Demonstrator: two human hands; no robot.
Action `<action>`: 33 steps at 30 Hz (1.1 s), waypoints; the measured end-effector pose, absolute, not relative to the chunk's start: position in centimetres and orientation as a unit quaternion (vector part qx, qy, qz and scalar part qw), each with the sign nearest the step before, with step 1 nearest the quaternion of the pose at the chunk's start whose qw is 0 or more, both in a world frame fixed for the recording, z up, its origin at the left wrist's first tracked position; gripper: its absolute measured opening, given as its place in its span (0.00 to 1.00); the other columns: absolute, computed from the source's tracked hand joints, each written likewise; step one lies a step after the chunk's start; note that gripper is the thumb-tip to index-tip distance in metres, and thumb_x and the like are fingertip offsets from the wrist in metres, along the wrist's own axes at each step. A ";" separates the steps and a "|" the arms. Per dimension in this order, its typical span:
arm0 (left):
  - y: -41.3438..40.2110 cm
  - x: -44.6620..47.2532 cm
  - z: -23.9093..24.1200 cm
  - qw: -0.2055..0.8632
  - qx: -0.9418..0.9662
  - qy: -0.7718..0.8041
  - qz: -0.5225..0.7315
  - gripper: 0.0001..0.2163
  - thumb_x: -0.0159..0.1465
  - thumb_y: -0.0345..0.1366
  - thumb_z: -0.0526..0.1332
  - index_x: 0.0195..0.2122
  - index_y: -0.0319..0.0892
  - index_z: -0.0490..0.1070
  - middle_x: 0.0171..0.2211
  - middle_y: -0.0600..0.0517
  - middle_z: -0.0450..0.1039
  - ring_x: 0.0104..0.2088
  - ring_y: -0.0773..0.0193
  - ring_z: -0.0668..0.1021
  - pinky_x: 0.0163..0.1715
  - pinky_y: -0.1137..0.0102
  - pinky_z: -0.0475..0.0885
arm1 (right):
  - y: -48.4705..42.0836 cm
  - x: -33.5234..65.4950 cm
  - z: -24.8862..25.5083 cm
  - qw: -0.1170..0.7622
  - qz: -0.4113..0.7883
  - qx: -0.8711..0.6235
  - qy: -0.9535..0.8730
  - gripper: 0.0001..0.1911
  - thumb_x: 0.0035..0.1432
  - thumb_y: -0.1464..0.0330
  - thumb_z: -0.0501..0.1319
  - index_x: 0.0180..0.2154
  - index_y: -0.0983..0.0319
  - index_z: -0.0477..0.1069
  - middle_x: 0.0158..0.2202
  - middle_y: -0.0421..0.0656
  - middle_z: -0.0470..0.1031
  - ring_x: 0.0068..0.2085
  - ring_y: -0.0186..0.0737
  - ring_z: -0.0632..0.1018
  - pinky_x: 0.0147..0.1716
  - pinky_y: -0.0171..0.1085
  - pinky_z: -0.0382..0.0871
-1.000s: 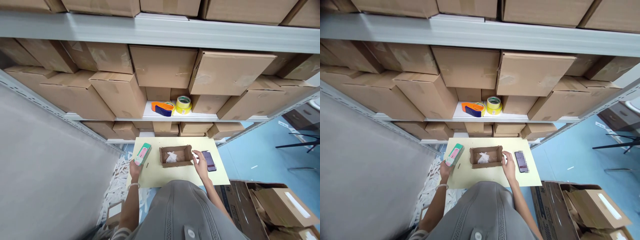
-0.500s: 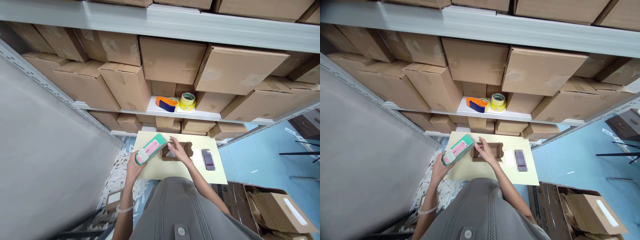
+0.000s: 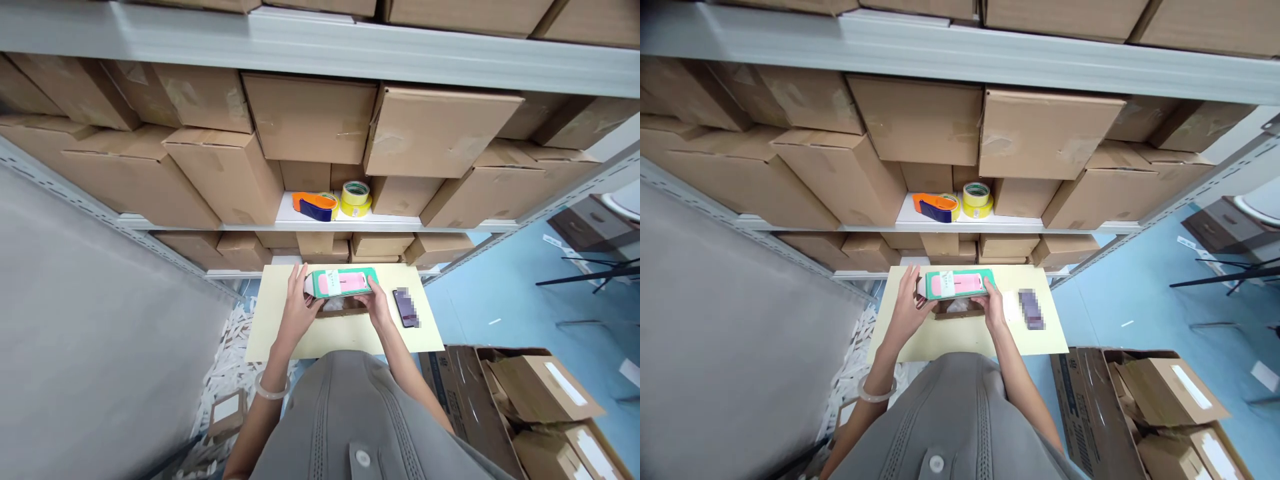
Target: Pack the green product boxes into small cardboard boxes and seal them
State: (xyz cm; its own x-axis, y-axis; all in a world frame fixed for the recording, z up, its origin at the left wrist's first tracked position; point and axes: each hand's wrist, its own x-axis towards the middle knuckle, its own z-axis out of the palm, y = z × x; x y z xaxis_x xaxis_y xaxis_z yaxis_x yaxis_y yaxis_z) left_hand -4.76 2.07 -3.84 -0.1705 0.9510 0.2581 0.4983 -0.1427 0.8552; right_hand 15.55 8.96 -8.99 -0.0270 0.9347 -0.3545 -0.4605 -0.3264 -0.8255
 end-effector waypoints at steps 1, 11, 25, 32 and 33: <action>2.1 -4.2 -3.6 0.247 0.585 0.600 0.487 0.35 0.61 0.37 0.64 0.66 0.53 0.49 0.69 0.43 0.42 0.64 0.51 0.62 0.50 0.61 0.75 | 8.8 15.9 -9.2 0.531 0.677 -0.452 -0.235 0.17 0.55 0.56 0.65 0.40 0.62 0.74 0.36 0.44 0.80 0.35 0.42 0.80 0.31 0.38 0.80; 2.1 -2.2 -2.8 0.233 0.627 0.555 0.495 0.13 0.68 0.38 0.56 0.53 0.49 0.68 0.45 0.49 0.70 0.49 0.61 0.75 0.51 0.63 0.72 | 8.4 17.7 -10.0 0.537 0.720 -0.418 -0.135 0.16 0.57 0.58 0.64 0.41 0.61 0.73 0.34 0.44 0.81 0.29 0.39 0.80 0.29 0.38 0.79; 2.0 -3.4 -2.5 0.243 0.566 0.587 0.525 0.10 0.68 0.40 0.55 0.45 0.45 0.72 0.44 0.48 0.74 0.47 0.60 0.75 0.49 0.65 0.71 | 9.1 16.3 -9.6 0.519 0.732 -0.407 -0.168 0.15 0.57 0.57 0.63 0.42 0.60 0.73 0.38 0.43 0.81 0.32 0.40 0.81 0.31 0.39 0.79; 3.2 -3.6 -4.4 0.248 0.469 0.620 0.578 0.16 0.63 0.40 0.60 0.51 0.44 0.66 0.50 0.46 0.69 0.49 0.60 0.74 0.47 0.65 0.73 | 9.1 16.1 -9.7 0.519 0.713 -0.427 -0.200 0.17 0.56 0.57 0.64 0.42 0.61 0.74 0.37 0.44 0.80 0.33 0.41 0.80 0.31 0.39 0.80; 3.3 -3.4 -4.5 0.219 0.466 0.631 0.580 0.17 0.62 0.40 0.61 0.51 0.44 0.66 0.51 0.45 0.67 0.51 0.59 0.73 0.47 0.64 0.73 | 9.1 16.1 -9.7 0.522 0.707 -0.433 -0.202 0.18 0.56 0.56 0.64 0.42 0.62 0.74 0.37 0.44 0.80 0.33 0.41 0.80 0.31 0.38 0.80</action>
State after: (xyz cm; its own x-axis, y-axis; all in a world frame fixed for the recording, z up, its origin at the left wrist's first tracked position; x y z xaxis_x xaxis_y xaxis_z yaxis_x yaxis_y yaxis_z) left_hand -3.44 3.32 -4.52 -0.4704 0.8420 0.2642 0.3339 -0.1073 0.9365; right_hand 16.14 9.12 -9.70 -0.0808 0.9123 -0.4014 -0.5630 -0.3741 -0.7370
